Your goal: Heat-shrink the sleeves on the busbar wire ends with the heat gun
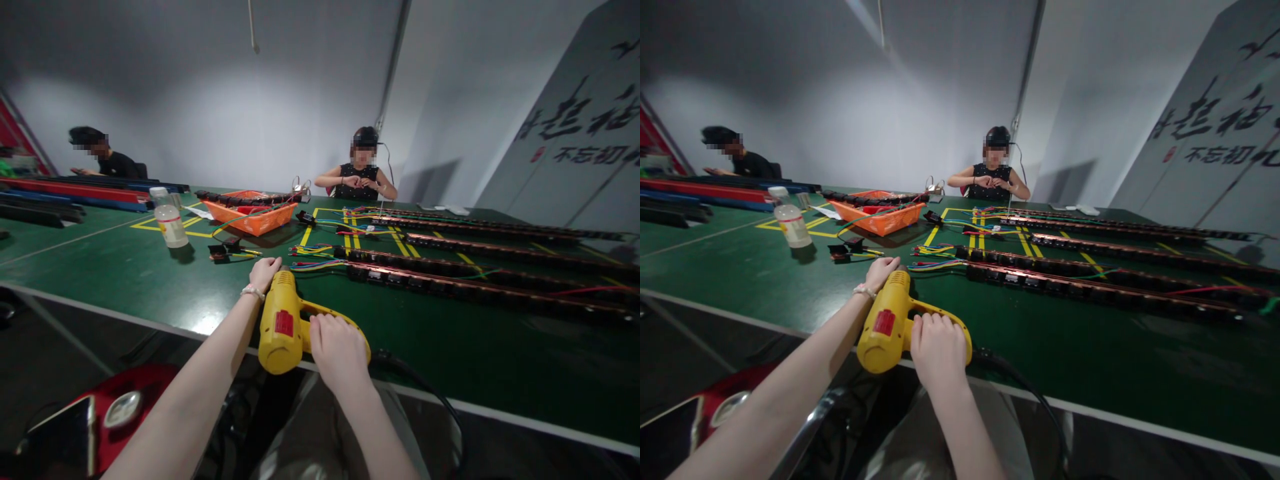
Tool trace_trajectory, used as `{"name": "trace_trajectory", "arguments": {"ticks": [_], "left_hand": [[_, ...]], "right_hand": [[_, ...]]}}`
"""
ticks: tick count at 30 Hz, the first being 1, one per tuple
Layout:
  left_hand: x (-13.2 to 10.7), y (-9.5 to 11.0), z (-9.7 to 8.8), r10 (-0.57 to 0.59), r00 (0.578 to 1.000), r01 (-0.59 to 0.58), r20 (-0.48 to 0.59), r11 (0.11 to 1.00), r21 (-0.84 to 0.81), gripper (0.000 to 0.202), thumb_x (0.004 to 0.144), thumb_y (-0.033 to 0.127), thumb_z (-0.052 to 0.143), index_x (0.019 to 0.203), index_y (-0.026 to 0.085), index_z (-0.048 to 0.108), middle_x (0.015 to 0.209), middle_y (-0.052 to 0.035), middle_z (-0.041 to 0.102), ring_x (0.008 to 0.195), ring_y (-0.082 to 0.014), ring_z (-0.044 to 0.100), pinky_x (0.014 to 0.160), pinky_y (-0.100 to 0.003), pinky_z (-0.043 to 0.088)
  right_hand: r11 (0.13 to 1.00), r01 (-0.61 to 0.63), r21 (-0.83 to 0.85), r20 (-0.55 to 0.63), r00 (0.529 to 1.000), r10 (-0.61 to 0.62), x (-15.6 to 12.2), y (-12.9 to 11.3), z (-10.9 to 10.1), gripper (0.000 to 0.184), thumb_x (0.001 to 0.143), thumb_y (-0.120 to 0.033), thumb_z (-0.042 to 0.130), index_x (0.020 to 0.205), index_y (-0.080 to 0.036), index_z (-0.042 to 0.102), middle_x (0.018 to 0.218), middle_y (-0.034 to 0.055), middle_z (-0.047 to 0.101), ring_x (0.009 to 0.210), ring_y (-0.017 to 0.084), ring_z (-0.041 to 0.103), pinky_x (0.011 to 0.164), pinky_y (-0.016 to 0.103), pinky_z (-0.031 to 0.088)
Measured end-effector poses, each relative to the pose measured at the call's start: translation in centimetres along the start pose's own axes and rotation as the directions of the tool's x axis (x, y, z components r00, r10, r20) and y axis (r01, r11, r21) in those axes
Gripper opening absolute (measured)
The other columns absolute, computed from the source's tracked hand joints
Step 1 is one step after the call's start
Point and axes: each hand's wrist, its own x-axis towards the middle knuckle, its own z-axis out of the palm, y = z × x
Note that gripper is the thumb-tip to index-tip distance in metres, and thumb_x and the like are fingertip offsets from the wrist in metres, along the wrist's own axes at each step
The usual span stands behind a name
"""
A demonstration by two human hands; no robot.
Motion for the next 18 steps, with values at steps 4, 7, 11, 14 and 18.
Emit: {"name": "trace_trajectory", "arguments": {"ticks": [4, 7, 11, 14, 18], "left_hand": [[-0.2, 0.1, -0.1, 0.0, 1.0, 0.0, 0.003, 1.0, 0.012, 0.045, 0.084, 0.049, 0.036, 0.071, 0.017, 0.064, 0.076, -0.0044, 0.065, 0.07, -0.0142, 0.052, 0.056, -0.022, 0.028], [-0.3, 0.1, 0.0, -0.007, 1.0, 0.007, -0.006, 1.0, 0.019, 0.045, 0.083, 0.05, 0.036, 0.07, 0.017, 0.064, 0.075, -0.0043, 0.064, 0.068, -0.0143, 0.051, 0.055, -0.022, 0.027], [-0.3, 0.0, 0.2, 0.018, 0.999, -0.017, -0.031, 1.0, 0.022, 0.044, 0.083, 0.049, 0.035, 0.068, 0.018, 0.062, 0.07, -0.0035, 0.061, 0.066, -0.0144, 0.049, 0.055, -0.023, 0.026], [-0.3, 0.0, 0.3, 0.038, 0.998, -0.038, -0.042, 0.999, 0.023, 0.045, 0.084, 0.049, 0.034, 0.065, 0.017, 0.06, 0.066, -0.0029, 0.057, 0.063, -0.0137, 0.047, 0.054, -0.023, 0.024], [-0.3, 0.0, 0.2, 0.043, 0.998, -0.043, -0.037, 0.999, 0.013, 0.045, 0.083, 0.049, 0.034, 0.063, 0.017, 0.059, 0.064, -0.0025, 0.056, 0.062, -0.0137, 0.046, 0.054, -0.023, 0.024]], "right_hand": [[1.0, 0.015, 0.016, -0.014, 1.0, -0.014, 0.0, 0.4, 0.1, 0.04, 0.094, -0.028, 0.026, 0.074, -0.021, 0.06, 0.073, 0.0003, 0.066, 0.069, 0.014, 0.057, 0.063, 0.03, 0.027], [0.999, 0.031, 0.008, -0.027, 0.999, -0.031, -0.1, 1.2, -0.1, 0.041, 0.095, -0.028, 0.025, 0.076, -0.021, 0.061, 0.075, 0.0006, 0.067, 0.071, 0.014, 0.059, 0.065, 0.028, 0.029], [0.999, 0.049, 0.013, -0.012, 0.999, -0.049, -0.3, 2.4, -0.6, 0.04, 0.096, -0.03, 0.025, 0.082, -0.022, 0.062, 0.08, -0.0013, 0.069, 0.075, 0.013, 0.061, 0.066, 0.026, 0.032], [0.999, 0.037, 0.01, 0.004, 0.999, -0.037, -0.6, 3.7, -1.0, 0.04, 0.096, -0.033, 0.026, 0.083, -0.024, 0.063, 0.082, -0.0025, 0.069, 0.077, 0.012, 0.062, 0.066, 0.025, 0.034], [0.999, 0.006, -0.044, -0.023, 1.0, -0.007, -1.0, 6.2, -1.5, 0.041, 0.095, -0.032, 0.026, 0.088, -0.024, 0.066, 0.088, -0.0017, 0.071, 0.078, 0.012, 0.064, 0.067, 0.024, 0.037]]}}
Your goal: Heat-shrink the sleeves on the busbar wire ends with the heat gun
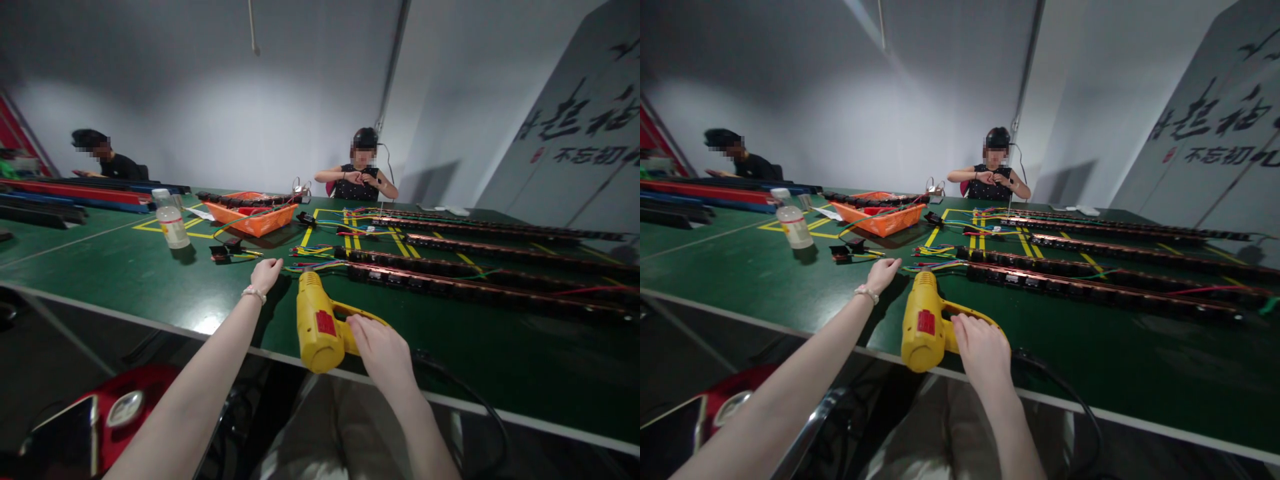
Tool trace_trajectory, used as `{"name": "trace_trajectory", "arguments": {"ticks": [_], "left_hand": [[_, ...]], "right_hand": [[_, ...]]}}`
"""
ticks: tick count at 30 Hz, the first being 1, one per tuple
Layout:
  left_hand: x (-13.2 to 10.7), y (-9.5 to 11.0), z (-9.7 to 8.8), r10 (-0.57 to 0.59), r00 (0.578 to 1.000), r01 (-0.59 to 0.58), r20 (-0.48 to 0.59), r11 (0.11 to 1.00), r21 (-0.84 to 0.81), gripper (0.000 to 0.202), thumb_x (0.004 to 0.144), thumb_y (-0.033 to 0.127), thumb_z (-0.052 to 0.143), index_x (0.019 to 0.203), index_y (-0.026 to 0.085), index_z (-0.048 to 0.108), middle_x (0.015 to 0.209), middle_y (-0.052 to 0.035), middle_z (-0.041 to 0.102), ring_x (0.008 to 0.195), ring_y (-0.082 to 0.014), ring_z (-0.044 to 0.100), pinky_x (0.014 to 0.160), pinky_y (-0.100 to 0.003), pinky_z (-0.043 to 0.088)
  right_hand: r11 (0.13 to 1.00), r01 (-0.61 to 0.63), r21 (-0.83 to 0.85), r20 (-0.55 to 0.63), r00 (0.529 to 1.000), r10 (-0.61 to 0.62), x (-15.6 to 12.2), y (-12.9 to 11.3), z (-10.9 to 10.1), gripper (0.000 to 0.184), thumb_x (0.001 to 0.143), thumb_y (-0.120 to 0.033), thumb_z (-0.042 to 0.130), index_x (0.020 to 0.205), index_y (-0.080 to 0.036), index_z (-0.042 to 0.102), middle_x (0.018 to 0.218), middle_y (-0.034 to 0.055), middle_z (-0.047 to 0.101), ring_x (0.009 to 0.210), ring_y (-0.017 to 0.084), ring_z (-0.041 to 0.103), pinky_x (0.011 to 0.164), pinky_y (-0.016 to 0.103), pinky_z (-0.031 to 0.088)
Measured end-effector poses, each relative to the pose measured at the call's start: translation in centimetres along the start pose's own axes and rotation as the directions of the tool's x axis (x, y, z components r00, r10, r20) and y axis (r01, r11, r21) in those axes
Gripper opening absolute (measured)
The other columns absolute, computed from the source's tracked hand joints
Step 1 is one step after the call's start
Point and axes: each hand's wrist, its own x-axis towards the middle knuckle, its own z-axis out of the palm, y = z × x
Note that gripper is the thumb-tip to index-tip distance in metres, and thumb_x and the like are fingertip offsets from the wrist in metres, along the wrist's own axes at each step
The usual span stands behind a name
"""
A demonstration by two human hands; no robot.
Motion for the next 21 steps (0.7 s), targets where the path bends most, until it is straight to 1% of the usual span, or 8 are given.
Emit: {"name": "trace_trajectory", "arguments": {"ticks": [4, 8, 16, 21], "left_hand": [[0.0, 0.0, 0.0, 0.002, 1.0, -0.002, 0.001, 1.0, -0.004, 0.044, 0.083, 0.049, 0.034, 0.062, 0.018, 0.058, 0.064, -0.0026, 0.056, 0.062, -0.0137, 0.046, 0.054, -0.023, 0.024], [0.0, 0.0, 0.1, -0.016, 1.0, 0.016, 0.009, 1.0, 0.003, 0.045, 0.084, 0.049, 0.034, 0.062, 0.018, 0.058, 0.063, -0.0026, 0.056, 0.061, -0.0136, 0.046, 0.054, -0.024, 0.024], [-0.2, 0.3, 0.0, -0.031, 0.999, 0.032, 0.029, 0.999, -0.006, 0.045, 0.084, 0.047, 0.035, 0.068, 0.018, 0.065, 0.069, -0.0048, 0.061, 0.066, -0.0157, 0.052, 0.056, -0.024, 0.027], [-0.4, 0.6, -0.1, -0.05, 0.998, 0.05, 0.033, 0.999, -0.005, 0.045, 0.084, 0.046, 0.035, 0.073, 0.018, 0.068, 0.074, -0.0064, 0.064, 0.072, -0.0183, 0.056, 0.056, -0.024, 0.029]], "right_hand": [[0.997, -0.02, -0.08, -0.121, 0.993, 0.01, -0.6, 2.6, 0.1, 0.045, 0.095, -0.033, 0.025, 0.086, -0.021, 0.068, 0.085, 0.0, 0.071, 0.077, 0.013, 0.064, 0.067, 0.024, 0.039], [0.979, -0.078, -0.186, -0.223, 0.974, 0.035, -1.3, 4.2, 0.3, 0.045, 0.095, -0.032, 0.027, 0.081, -0.018, 0.068, 0.078, 0.0019, 0.071, 0.07, 0.014, 0.063, 0.064, 0.026, 0.038], [0.96, -0.096, -0.262, -0.253, 0.967, 0.028, -1.5, 4.5, 0.4, 0.041, 0.094, -0.028, 0.029, 0.079, -0.017, 0.066, 0.073, 0.0024, 0.069, 0.067, 0.015, 0.061, 0.063, 0.027, 0.036], [0.955, -0.096, -0.28, -0.257, 0.966, 0.022, -1.5, 4.0, 0.5, 0.038, 0.094, -0.029, 0.03, 0.079, -0.018, 0.064, 0.074, 0.0014, 0.069, 0.066, 0.014, 0.06, 0.063, 0.027, 0.034]]}}
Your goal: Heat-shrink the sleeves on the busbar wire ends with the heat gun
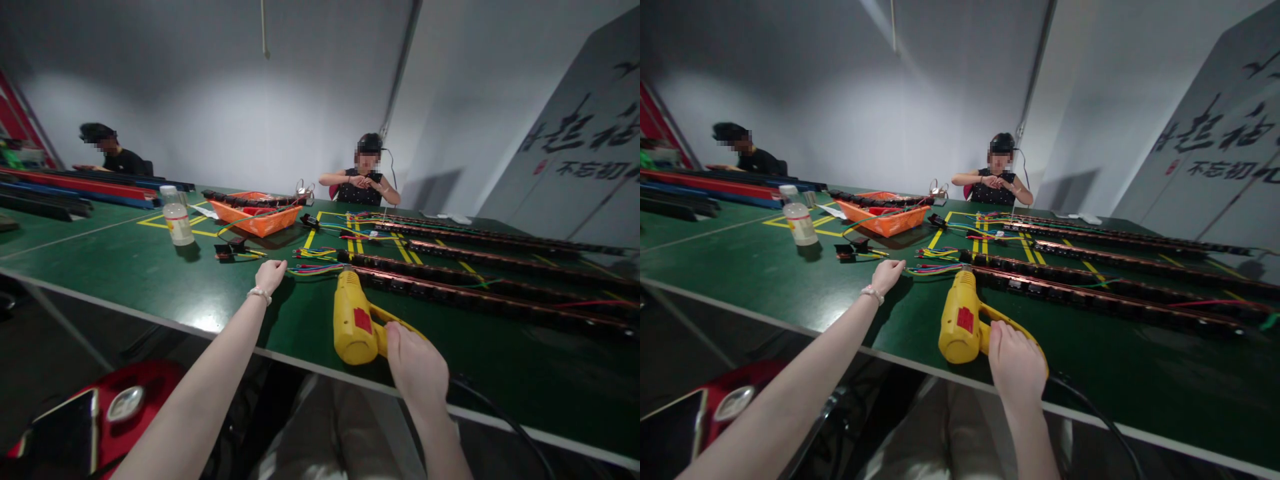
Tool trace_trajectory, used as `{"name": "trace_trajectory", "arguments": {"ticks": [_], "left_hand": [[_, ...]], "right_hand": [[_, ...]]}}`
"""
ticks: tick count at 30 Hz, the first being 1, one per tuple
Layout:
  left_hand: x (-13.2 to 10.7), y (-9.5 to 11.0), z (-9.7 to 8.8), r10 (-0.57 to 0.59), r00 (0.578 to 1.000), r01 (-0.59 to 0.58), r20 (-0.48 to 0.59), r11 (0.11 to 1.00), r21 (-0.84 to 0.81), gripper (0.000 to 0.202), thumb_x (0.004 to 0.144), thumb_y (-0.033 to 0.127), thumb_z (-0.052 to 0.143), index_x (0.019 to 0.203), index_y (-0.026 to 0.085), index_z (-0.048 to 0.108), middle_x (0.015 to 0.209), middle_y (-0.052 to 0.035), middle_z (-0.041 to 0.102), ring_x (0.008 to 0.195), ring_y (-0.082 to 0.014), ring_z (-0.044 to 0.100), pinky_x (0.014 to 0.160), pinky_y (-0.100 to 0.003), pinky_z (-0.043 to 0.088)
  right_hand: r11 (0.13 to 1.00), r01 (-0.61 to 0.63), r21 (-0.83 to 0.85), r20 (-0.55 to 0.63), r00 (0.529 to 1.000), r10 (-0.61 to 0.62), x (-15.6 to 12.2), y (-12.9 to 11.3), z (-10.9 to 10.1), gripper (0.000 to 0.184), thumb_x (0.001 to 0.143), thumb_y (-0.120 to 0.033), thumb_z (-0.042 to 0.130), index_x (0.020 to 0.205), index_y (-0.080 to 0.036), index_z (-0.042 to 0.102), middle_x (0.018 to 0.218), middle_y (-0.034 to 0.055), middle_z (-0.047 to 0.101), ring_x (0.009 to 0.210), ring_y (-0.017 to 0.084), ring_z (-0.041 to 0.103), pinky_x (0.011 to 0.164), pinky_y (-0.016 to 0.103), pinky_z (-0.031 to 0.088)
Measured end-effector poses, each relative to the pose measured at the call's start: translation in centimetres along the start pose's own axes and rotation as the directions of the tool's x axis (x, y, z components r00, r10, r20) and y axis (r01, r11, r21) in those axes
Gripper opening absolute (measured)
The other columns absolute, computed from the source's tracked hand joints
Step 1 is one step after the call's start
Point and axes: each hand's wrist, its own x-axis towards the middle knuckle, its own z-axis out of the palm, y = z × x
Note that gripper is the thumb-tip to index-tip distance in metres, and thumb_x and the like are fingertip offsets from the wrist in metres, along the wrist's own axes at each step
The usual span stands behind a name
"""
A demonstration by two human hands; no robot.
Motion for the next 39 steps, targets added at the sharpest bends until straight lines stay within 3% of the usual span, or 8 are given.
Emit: {"name": "trace_trajectory", "arguments": {"ticks": [8, 27, 33, 39], "left_hand": [[-0.2, 0.2, 0.0, -0.011, 1.0, 0.011, -0.006, 1.0, 0.002, 0.042, 0.083, 0.043, 0.036, 0.075, 0.018, 0.069, 0.078, -0.0075, 0.067, 0.074, -0.0183, 0.057, 0.057, -0.023, 0.03], [-0.1, 0.1, -0.1, 0.019, 1.0, -0.019, -0.004, 1.0, 0.002, 0.043, 0.084, 0.044, 0.035, 0.07, 0.018, 0.066, 0.076, -0.006, 0.066, 0.067, -0.0149, 0.053, 0.054, -0.023, 0.027], [0.4, -0.5, 0.1, 0.036, 0.999, -0.036, -0.001, 0.999, -0.029, 0.045, 0.084, 0.046, 0.035, 0.073, 0.015, 0.067, 0.073, -0.0047, 0.065, 0.065, -0.0133, 0.051, 0.056, -0.022, 0.029], [0.4, -0.7, 0.4, 0.055, 0.998, -0.055, -0.009, 0.998, -0.028, 0.044, 0.083, 0.045, 0.036, 0.069, 0.016, 0.066, 0.07, -0.0049, 0.063, 0.063, -0.0139, 0.05, 0.055, -0.022, 0.029]], "right_hand": [[0.996, 0.024, 0.085, 0.1, 0.995, -0.032, 0.0, -3.1, -1.1, 0.033, 0.093, -0.035, 0.033, 0.076, -0.02, 0.056, 0.067, 0.0007, 0.061, 0.067, 0.014, 0.057, 0.065, 0.028, 0.03], [0.964, 0.07, 0.256, 0.07, 0.993, -0.091, 0.0, -10.9, -1.2, 0.034, 0.093, -0.035, 0.031, 0.074, -0.02, 0.056, 0.067, 0.0025, 0.059, 0.067, 0.017, 0.052, 0.066, 0.032, 0.025], [0.955, 0.09, 0.282, 0.057, 0.992, -0.11, 0.3, -11.1, -1.4, 0.034, 0.093, -0.034, 0.032, 0.074, -0.02, 0.057, 0.068, 0.0018, 0.059, 0.067, 0.016, 0.052, 0.067, 0.031, 0.025], [0.938, 0.108, 0.33, 0.099, 0.984, -0.148, 0.7, -8.8, -1.4, 0.036, 0.094, -0.036, 0.031, 0.075, -0.02, 0.058, 0.069, 0.0004, 0.061, 0.069, 0.013, 0.053, 0.068, 0.028, 0.026]]}}
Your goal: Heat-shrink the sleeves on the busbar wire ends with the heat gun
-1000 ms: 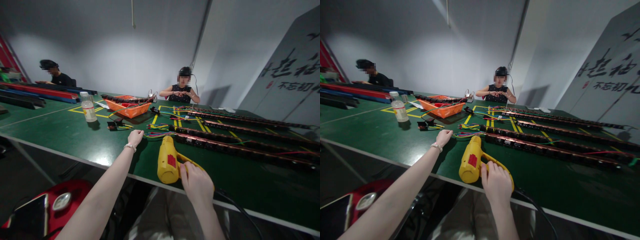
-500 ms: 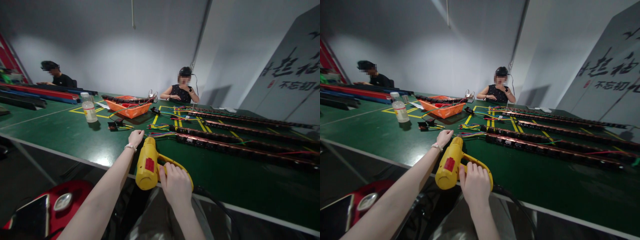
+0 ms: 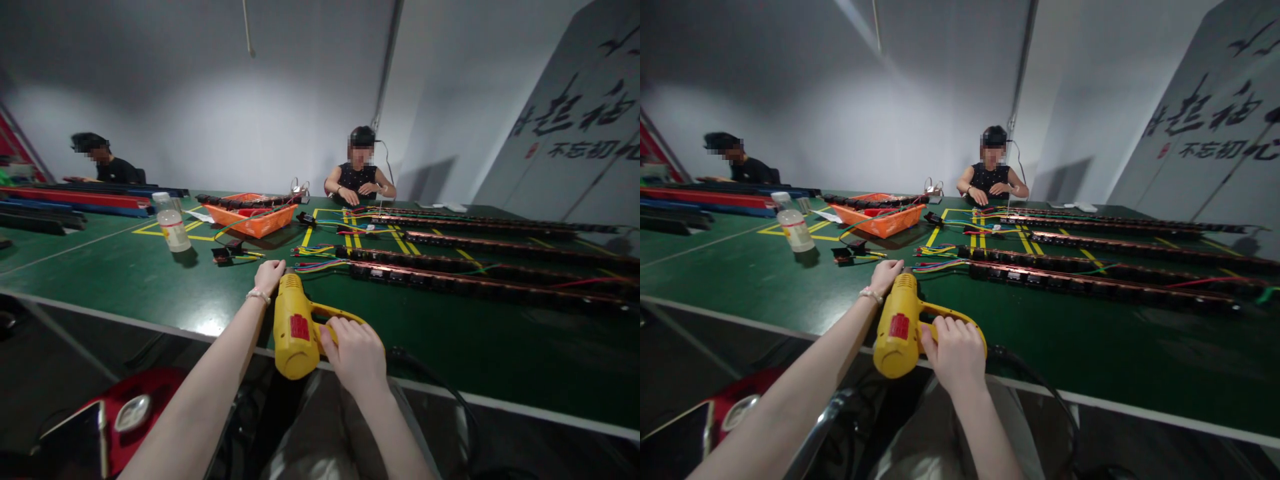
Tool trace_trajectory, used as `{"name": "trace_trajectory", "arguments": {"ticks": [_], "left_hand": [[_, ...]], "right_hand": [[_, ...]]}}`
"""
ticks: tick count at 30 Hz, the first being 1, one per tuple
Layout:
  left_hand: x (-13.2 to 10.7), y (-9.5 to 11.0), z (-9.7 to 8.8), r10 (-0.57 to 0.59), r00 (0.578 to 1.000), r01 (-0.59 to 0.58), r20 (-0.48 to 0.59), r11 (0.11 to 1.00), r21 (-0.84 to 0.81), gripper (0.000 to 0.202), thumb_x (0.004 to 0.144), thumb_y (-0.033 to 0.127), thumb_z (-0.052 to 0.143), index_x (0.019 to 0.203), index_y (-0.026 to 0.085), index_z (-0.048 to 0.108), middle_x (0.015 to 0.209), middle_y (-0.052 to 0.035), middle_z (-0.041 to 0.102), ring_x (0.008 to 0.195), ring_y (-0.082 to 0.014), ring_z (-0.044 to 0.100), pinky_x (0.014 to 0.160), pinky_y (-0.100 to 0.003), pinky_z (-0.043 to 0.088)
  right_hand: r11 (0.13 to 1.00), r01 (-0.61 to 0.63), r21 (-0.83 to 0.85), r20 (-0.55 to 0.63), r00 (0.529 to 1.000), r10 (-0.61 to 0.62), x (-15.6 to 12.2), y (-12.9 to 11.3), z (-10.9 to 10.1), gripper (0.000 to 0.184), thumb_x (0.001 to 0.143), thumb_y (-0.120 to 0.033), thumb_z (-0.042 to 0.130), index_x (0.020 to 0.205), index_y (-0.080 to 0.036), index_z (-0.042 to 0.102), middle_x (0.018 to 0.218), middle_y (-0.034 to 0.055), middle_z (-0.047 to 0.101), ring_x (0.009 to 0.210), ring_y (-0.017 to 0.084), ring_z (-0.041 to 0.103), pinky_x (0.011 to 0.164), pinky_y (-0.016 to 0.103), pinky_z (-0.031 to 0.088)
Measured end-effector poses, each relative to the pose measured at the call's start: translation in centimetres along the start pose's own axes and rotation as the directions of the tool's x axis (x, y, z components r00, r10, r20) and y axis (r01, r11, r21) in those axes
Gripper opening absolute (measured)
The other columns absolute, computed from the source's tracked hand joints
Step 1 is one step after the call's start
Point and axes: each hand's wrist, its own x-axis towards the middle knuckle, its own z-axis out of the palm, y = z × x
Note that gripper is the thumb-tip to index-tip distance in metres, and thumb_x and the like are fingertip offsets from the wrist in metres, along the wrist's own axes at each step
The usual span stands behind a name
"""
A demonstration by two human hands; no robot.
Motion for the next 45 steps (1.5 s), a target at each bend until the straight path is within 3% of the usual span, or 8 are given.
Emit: {"name": "trace_trajectory", "arguments": {"ticks": [4, 15, 22, 32, 45], "left_hand": [[-0.3, 0.3, -0.2, -0.009, 1.0, 0.009, -0.016, 1.0, 0.016, 0.044, 0.082, 0.045, 0.036, 0.067, 0.016, 0.064, 0.066, -0.0041, 0.059, 0.064, -0.0148, 0.05, 0.054, -0.023, 0.026], [-0.4, 0.4, -0.3, -0.014, 1.0, 0.014, -0.002, 1.0, 0.013, 0.042, 0.081, 0.045, 0.036, 0.061, 0.016, 0.059, 0.059, -0.0021, 0.05, 0.059, -0.0135, 0.045, 0.052, -0.023, 0.024], [-0.5, 0.7, -0.5, -0.026, 1.0, 0.026, 0.011, 0.999, 0.024, 0.041, 0.081, 0.044, 0.036, 0.064, 0.016, 0.061, 0.062, -0.0029, 0.053, 0.063, -0.015, 0.049, 0.054, -0.023, 0.026], [-0.5, 0.7, -0.5, -0.018, 1.0, 0.018, 0.005, 0.999, 0.027, 0.042, 0.081, 0.044, 0.036, 0.061, 0.016, 0.059, 0.059, -0.0027, 0.052, 0.06, -0.0147, 0.048, 0.053, -0.023, 0.026], [-0.6, 0.7, -0.4, -0.014, 1.0, 0.014, -0.02, 1.0, 0.018, 0.04, 0.081, 0.043, 0.037, 0.06, 0.017, 0.059, 0.06, -0.0026, 0.053, 0.059, -0.0135, 0.046, 0.053, -0.023, 0.024]], "right_hand": [[1.0, -0.007, 0.026, -0.019, 1.0, 0.008, -0.3, 2.0, -0.4, 0.037, 0.094, -0.037, 0.032, 0.076, -0.019, 0.059, 0.07, -0.0001, 0.063, 0.07, 0.012, 0.055, 0.069, 0.027, 0.026], [0.989, -0.101, -0.105, -0.07, 0.993, 0.094, -1.4, 6.7, -1.6, 0.038, 0.093, -0.04, 0.033, 0.074, -0.02, 0.059, 0.068, -0.0016, 0.064, 0.068, 0.012, 0.057, 0.065, 0.026, 0.026], [0.955, -0.172, -0.241, -0.057, 0.985, 0.163, -1.6, 8.5, -2.0, 0.04, 0.093, -0.043, 0.032, 0.072, -0.021, 0.057, 0.067, -0.0018, 0.064, 0.066, 0.014, 0.058, 0.064, 0.028, 0.026], [0.955, -0.165, -0.246, -0.023, 0.986, 0.165, -1.5, 8.3, -2.1, 0.038, 0.093, -0.043, 0.032, 0.071, -0.021, 0.054, 0.067, -0.0023, 0.063, 0.062, 0.014, 0.057, 0.062, 0.027, 0.027], [0.974, -0.097, -0.204, -0.014, 0.995, 0.096, -1.5, 4.2, -1.5, 0.035, 0.093, -0.038, 0.032, 0.075, -0.02, 0.056, 0.067, -0.0005, 0.062, 0.066, 0.015, 0.056, 0.066, 0.029, 0.026]]}}
